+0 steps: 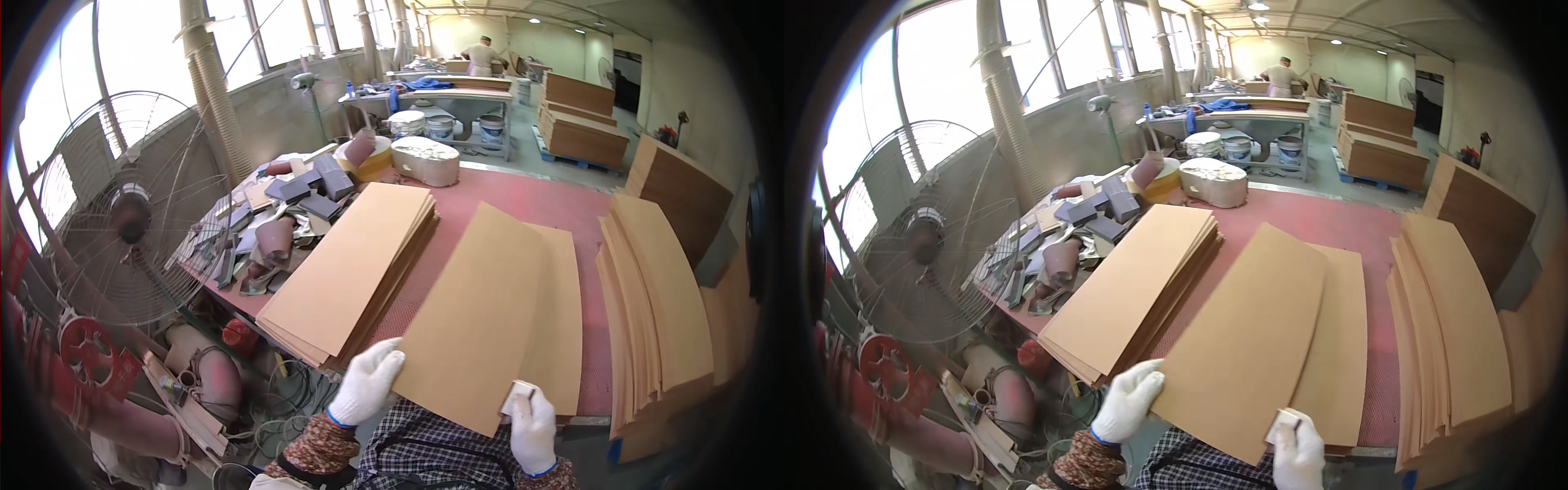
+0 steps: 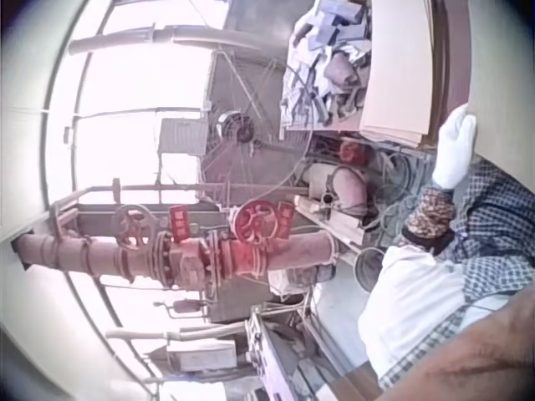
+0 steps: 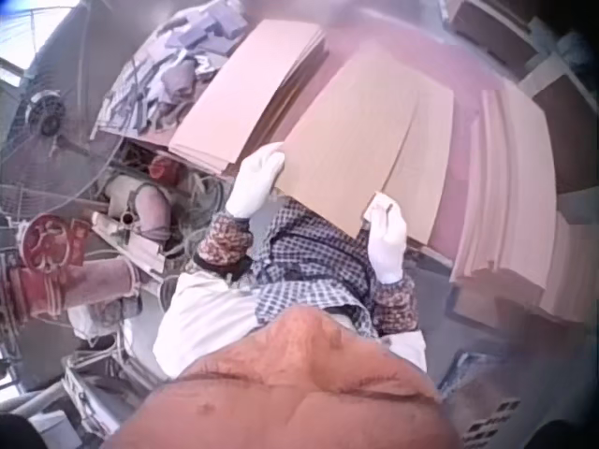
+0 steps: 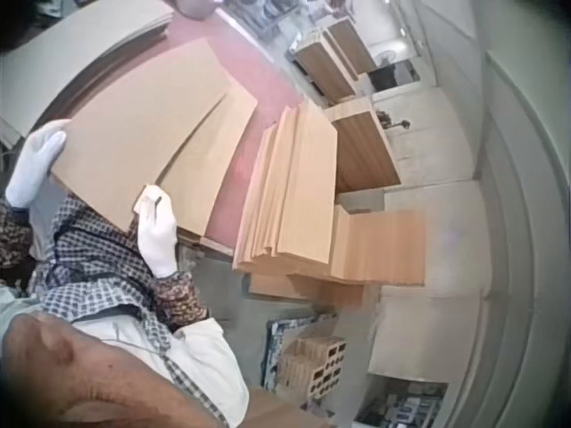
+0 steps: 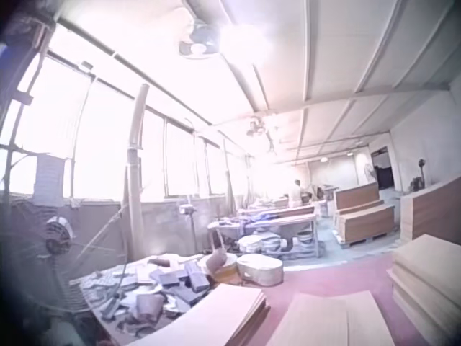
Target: Polishing the edges and surfaces of wooden furniture panels using a polishing block.
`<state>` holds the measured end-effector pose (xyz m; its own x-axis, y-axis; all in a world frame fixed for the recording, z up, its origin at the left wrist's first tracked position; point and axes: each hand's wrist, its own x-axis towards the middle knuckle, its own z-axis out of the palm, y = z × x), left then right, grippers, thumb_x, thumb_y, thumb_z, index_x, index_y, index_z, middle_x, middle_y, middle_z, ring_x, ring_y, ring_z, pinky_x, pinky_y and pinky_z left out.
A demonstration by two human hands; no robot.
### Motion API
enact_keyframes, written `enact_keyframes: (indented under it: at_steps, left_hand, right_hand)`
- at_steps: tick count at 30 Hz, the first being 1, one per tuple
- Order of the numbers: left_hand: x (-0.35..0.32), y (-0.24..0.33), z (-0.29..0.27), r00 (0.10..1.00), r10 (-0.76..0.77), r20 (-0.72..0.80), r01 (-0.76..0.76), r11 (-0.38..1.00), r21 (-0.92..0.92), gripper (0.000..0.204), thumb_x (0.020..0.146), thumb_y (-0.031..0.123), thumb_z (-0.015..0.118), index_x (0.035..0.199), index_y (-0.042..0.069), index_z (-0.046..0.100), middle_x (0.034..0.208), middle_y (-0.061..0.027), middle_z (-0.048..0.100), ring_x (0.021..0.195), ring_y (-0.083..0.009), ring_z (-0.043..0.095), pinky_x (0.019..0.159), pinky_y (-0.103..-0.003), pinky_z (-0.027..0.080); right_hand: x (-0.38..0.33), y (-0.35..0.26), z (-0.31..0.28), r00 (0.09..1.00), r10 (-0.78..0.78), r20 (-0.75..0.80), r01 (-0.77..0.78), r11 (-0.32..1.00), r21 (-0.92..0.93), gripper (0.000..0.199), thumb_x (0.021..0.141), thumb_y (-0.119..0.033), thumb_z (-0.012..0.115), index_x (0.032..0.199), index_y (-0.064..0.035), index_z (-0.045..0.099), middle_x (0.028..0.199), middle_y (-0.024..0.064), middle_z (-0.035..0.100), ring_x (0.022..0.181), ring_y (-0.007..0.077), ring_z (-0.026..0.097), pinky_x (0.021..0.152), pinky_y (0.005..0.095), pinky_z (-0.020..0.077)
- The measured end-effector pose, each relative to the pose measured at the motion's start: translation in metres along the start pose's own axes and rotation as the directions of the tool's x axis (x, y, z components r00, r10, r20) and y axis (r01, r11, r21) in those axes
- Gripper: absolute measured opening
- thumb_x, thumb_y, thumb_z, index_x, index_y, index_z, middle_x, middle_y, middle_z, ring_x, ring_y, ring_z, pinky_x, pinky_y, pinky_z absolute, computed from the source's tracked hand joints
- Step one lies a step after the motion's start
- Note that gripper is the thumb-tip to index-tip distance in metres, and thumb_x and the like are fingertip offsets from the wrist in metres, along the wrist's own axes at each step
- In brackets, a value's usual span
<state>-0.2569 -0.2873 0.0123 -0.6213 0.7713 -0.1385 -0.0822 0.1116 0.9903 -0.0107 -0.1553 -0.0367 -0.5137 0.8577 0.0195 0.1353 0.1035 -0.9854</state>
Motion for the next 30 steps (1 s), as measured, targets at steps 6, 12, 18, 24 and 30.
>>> enact_keyframes:
  at_steps: [6,12,18,24,30]
  left_hand:
    - [-0.005,-0.002,-0.097,0.938,0.224,-0.264,-0.190,0.971,0.146,0.046,0.111,0.019,0.059,0.143,-0.015,0.057,0.124,-0.0119,0.074,0.116,-0.0149,0.066,0.104,-0.029,0.051]
    - [0.021,-0.009,-0.189,0.847,0.460,-0.267,-0.114,0.647,0.754,0.037,0.102,0.022,0.069,0.131,-0.001,0.071,0.121,-0.0122,0.075,0.118,-0.0258,0.067,0.103,-0.039,0.053]
    - [0.055,-0.053,-0.241,0.792,0.581,-0.188,-0.092,0.418,0.904,0.051,0.095,0.026,0.074,0.138,0.002,0.064,0.141,-0.0227,0.065,0.131,-0.0423,0.060,0.113,-0.048,0.047]
    - [0.070,-0.062,-0.276,0.822,0.519,-0.233,-0.157,0.600,0.785,0.046,0.102,0.022,0.067,0.141,-0.002,0.064,0.139,-0.0255,0.067,0.131,-0.0385,0.063,0.113,-0.044,0.048]
    - [0.081,-0.046,-0.264,0.860,0.462,-0.217,-0.123,0.600,0.790,0.045,0.100,0.022,0.070,0.136,-0.004,0.066,0.126,-0.0246,0.069,0.119,-0.0365,0.067,0.105,-0.042,0.051]
  right_hand:
    - [0.040,-0.046,0.081,0.953,-0.223,0.206,0.234,0.972,-0.033,0.033,0.112,-0.021,0.058,0.130,0.0059,0.066,0.111,0.0167,0.076,0.100,0.0198,0.074,0.090,0.0349,0.0587]
    - [0.059,-0.045,0.166,0.869,-0.140,0.475,0.205,0.975,-0.088,0.032,0.112,-0.035,0.055,0.125,-0.0070,0.065,0.119,0.0216,0.068,0.103,0.0428,0.072,0.089,0.0500,0.0574]
    - [0.065,-0.016,0.215,0.561,-0.455,0.692,0.815,0.450,-0.364,0.032,0.109,-0.029,0.054,0.129,-0.0079,0.068,0.106,0.0141,0.068,0.092,0.0317,0.073,0.066,0.0488,0.0622]
    - [0.061,-0.043,0.242,0.412,-0.437,0.799,0.901,0.328,-0.285,0.032,0.105,-0.026,0.055,0.120,-0.0022,0.070,0.101,0.0137,0.071,0.088,0.0329,0.075,0.061,0.0528,0.0613]
    - [0.074,-0.084,0.275,0.532,-0.101,0.840,0.753,0.509,-0.416,0.031,0.099,-0.024,0.057,0.111,-0.0014,0.073,0.101,0.0217,0.081,0.093,0.0394,0.081,0.073,0.0553,0.0627]
